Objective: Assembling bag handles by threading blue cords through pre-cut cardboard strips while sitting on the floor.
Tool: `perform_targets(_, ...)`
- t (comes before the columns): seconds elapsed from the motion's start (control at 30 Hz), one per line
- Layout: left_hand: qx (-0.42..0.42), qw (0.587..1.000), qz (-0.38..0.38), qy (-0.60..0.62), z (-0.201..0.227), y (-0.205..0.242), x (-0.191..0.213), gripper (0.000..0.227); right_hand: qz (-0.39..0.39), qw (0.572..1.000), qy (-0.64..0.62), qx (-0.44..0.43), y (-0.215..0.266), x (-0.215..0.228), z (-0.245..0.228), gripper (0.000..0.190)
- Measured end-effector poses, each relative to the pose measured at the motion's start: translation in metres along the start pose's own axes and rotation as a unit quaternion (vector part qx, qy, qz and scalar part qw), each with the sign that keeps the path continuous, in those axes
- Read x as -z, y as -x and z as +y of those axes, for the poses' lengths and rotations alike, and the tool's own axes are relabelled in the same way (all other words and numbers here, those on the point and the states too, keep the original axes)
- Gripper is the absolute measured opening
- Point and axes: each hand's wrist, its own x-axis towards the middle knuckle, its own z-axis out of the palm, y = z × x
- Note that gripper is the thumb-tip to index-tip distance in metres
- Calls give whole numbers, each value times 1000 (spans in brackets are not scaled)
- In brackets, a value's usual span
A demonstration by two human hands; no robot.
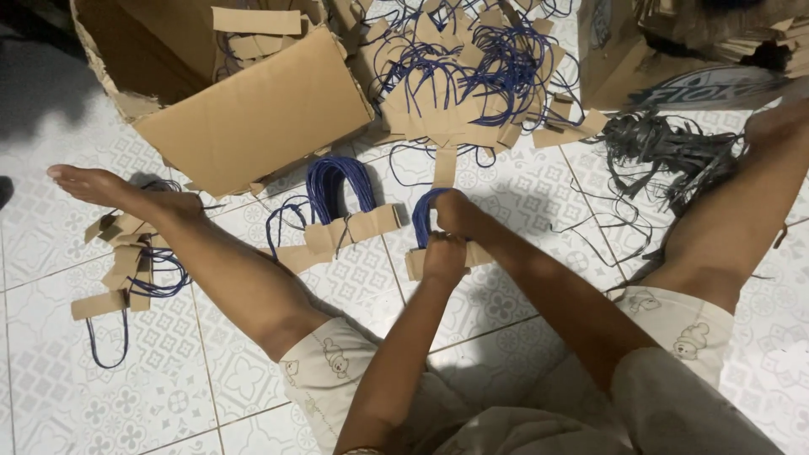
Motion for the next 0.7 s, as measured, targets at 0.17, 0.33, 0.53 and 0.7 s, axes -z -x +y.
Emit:
perform_targets(0.17,4,1000,0,13,-3,0,11,80,-2,987,-137,87,42,97,-15,23)
perform_targets(0.33,6,1000,0,17,-3,1,16,77,177,947,145,224,23,89,-15,19)
perform_targets(0.53,16,1000,4,-2,1,-1,4,75,178,863,300,365,-6,20,-3,25)
perform_targets(0.7,15,1000,12,19,-2,0,14,80,214,833,254,443,-27,11,16,16)
